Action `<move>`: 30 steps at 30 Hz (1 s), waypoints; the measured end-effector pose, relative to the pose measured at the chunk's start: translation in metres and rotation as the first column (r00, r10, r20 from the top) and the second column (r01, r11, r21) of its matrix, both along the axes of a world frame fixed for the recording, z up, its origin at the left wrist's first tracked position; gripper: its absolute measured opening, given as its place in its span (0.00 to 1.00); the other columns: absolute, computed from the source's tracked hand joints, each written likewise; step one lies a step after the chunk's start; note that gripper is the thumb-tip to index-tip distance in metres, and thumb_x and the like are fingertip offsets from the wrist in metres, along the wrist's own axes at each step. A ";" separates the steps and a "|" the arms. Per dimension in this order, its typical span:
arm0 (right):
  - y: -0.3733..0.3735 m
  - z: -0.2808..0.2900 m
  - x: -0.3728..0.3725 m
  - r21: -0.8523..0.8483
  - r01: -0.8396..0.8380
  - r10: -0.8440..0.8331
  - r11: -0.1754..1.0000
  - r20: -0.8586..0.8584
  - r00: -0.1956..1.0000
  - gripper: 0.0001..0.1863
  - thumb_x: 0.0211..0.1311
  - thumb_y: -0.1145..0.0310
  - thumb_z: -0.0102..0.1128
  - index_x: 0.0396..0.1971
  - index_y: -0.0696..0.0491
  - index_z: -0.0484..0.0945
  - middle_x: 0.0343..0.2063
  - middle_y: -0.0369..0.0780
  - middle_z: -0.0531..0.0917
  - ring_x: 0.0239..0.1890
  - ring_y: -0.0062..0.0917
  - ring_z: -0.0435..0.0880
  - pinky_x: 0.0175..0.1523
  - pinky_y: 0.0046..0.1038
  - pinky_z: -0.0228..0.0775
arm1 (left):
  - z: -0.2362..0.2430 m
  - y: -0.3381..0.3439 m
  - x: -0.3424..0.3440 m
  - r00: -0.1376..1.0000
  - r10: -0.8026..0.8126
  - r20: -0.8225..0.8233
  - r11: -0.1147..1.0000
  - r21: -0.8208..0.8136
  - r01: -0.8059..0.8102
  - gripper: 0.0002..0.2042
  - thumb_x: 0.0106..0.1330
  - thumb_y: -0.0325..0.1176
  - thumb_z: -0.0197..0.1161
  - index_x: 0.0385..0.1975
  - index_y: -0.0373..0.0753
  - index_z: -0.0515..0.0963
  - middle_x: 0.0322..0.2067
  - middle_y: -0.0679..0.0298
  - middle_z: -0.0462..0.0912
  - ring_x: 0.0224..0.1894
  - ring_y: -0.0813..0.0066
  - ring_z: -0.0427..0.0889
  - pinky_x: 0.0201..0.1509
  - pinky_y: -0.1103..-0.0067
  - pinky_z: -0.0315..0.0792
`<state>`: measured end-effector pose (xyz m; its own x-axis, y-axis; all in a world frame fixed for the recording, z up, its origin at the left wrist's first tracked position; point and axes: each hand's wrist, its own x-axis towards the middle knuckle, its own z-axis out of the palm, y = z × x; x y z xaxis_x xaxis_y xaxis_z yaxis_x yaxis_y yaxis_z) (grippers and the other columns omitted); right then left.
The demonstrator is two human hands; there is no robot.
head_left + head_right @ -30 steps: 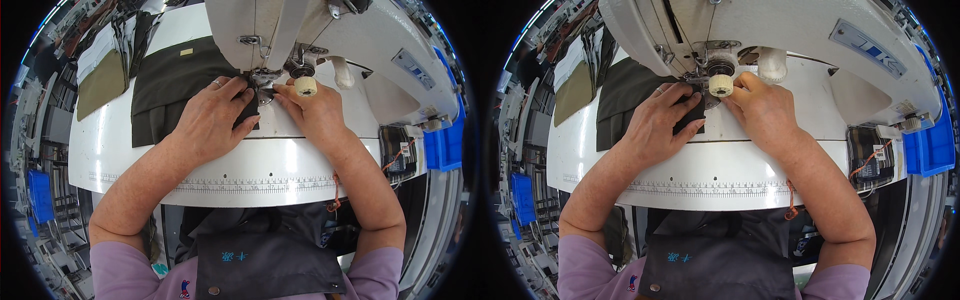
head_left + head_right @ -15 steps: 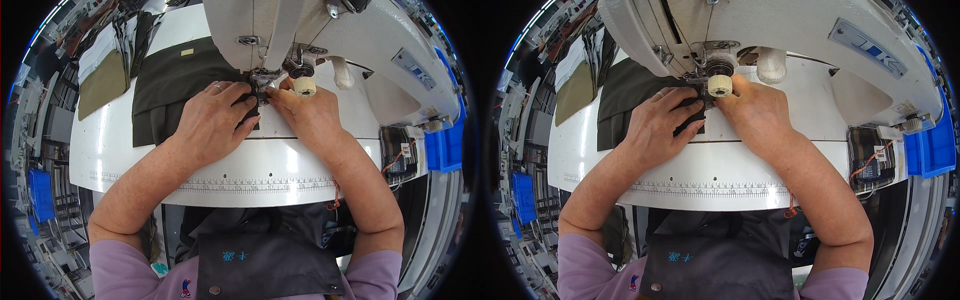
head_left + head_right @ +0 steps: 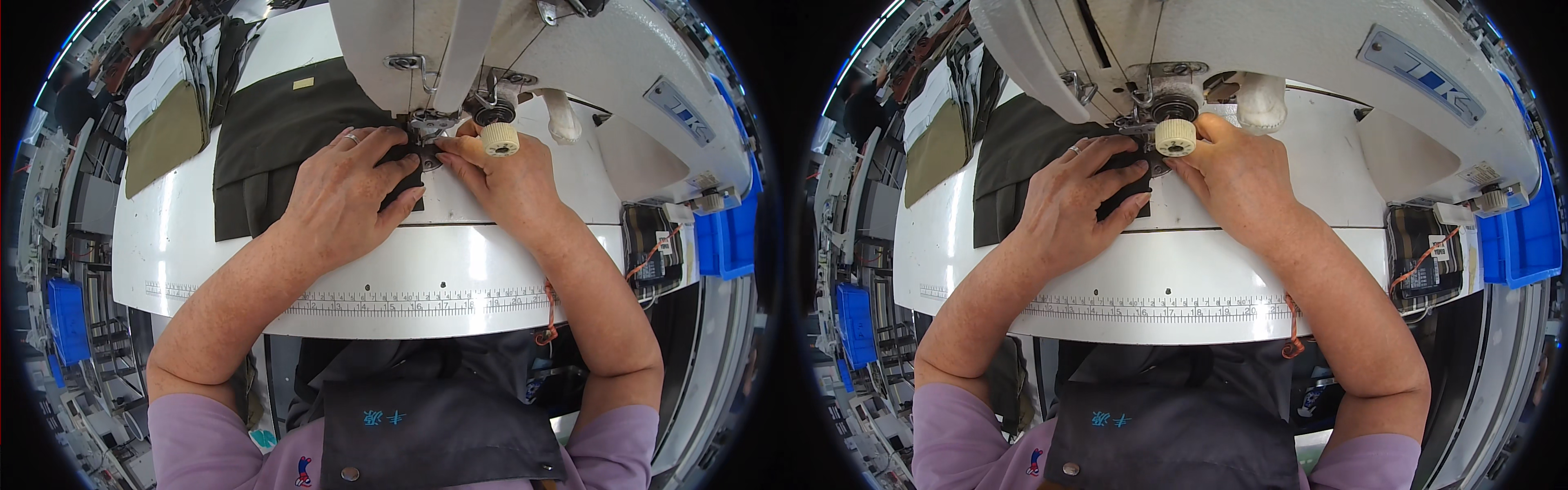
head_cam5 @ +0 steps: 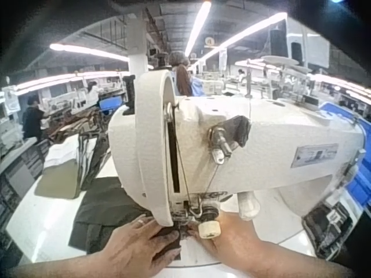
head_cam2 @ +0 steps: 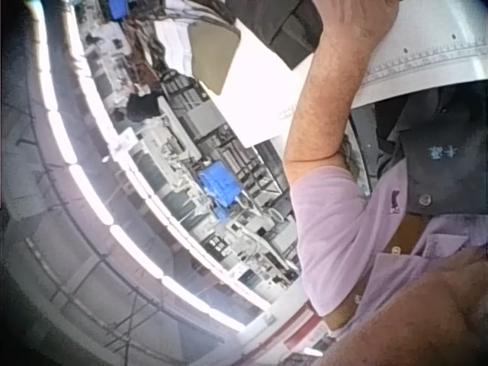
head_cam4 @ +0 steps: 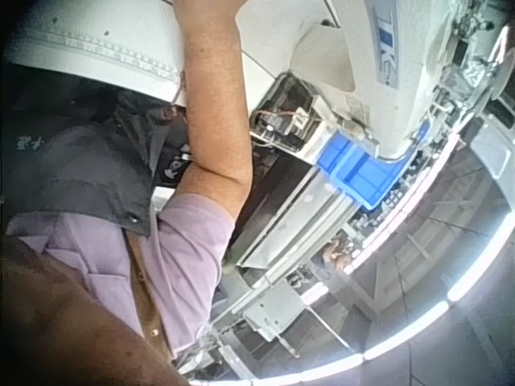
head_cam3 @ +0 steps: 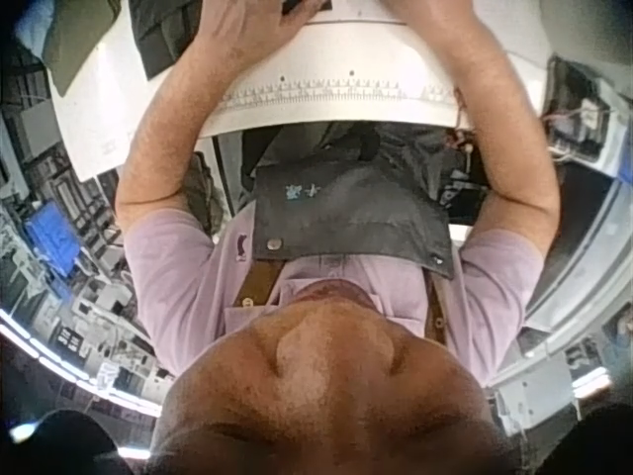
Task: Using an industrial sewing machine to stitch the handles and edges of green fabric tote bags.
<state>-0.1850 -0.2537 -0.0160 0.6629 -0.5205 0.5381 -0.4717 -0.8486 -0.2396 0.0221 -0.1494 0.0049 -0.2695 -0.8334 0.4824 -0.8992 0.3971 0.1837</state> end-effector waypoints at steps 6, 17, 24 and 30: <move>0.002 0.004 0.000 -0.041 -0.015 0.013 0.999 -0.052 0.999 0.09 0.64 0.60 0.68 0.30 0.49 0.88 0.31 0.35 0.80 0.30 0.33 0.86 0.33 0.38 0.78 | 0.001 0.000 0.001 1.000 -0.007 -0.001 1.000 0.002 0.007 0.14 0.59 0.34 0.74 0.43 0.37 0.88 0.50 0.60 0.84 0.49 0.59 0.85 0.50 0.69 0.81; 0.007 0.006 0.000 -0.068 0.009 -0.018 0.998 -0.127 0.992 0.08 0.62 0.62 0.68 0.29 0.50 0.87 0.31 0.37 0.80 0.31 0.34 0.86 0.33 0.39 0.78 | 0.000 0.000 0.001 1.000 -0.018 0.019 1.000 0.001 0.017 0.14 0.59 0.35 0.74 0.43 0.38 0.88 0.49 0.61 0.84 0.47 0.59 0.85 0.49 0.69 0.81; 0.008 0.008 0.002 -0.073 0.005 -0.012 0.997 -0.092 0.996 0.07 0.61 0.63 0.68 0.31 0.50 0.86 0.31 0.38 0.80 0.30 0.35 0.86 0.32 0.39 0.77 | -0.002 -0.002 0.002 0.999 -0.027 0.025 1.000 0.009 0.027 0.13 0.60 0.35 0.74 0.43 0.37 0.88 0.48 0.60 0.85 0.50 0.61 0.86 0.54 0.69 0.81; 0.007 0.007 0.000 -0.108 0.023 -0.035 0.994 -0.118 0.992 0.06 0.61 0.63 0.67 0.33 0.49 0.86 0.30 0.38 0.80 0.29 0.35 0.86 0.31 0.39 0.77 | -0.001 -0.005 0.002 0.999 -0.001 0.037 0.997 0.078 -0.002 0.13 0.62 0.35 0.72 0.44 0.37 0.88 0.49 0.60 0.86 0.52 0.61 0.86 0.60 0.65 0.79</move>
